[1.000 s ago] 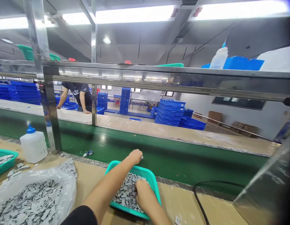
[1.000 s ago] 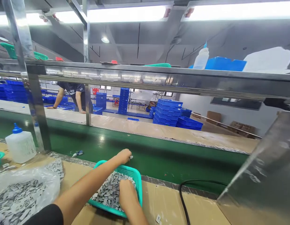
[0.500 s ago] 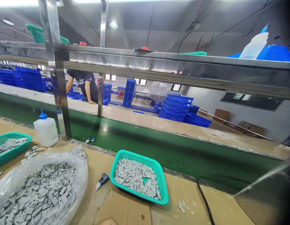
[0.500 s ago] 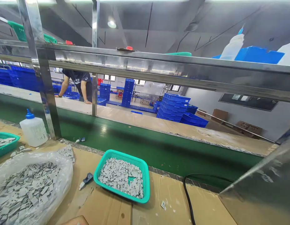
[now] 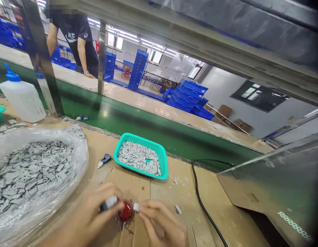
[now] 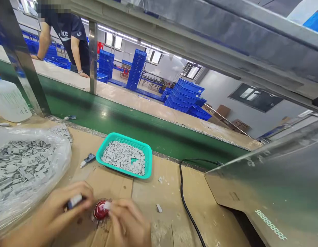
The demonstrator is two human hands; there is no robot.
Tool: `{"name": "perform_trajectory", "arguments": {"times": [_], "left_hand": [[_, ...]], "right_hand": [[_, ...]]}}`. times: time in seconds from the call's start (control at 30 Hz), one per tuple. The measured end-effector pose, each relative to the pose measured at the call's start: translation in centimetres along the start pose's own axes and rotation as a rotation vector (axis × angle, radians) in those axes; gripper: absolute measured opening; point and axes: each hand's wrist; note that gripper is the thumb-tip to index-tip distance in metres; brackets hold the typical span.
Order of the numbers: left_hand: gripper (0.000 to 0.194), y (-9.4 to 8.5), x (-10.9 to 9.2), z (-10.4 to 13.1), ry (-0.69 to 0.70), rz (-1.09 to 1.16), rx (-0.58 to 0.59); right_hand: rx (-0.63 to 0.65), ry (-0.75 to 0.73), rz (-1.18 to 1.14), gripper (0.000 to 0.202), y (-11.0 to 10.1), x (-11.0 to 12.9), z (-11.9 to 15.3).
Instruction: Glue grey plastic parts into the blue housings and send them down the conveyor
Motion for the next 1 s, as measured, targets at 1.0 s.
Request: {"name": "perform_trajectory", "arguments": {"times": [1.0], "left_hand": [[0.026,-1.8,1.3,-0.8,-0.348,0.893,0.024]], "right_hand": [[0.083,0.032,-0.063,0.017,1.1,-0.7,-0.5]]}}
Point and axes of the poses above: each hand's wrist, its own z-axis away from the middle knuckle, its own y-axis out of the palm, x = y × z, and after that the axes turned 2 degrees about x, right-handed
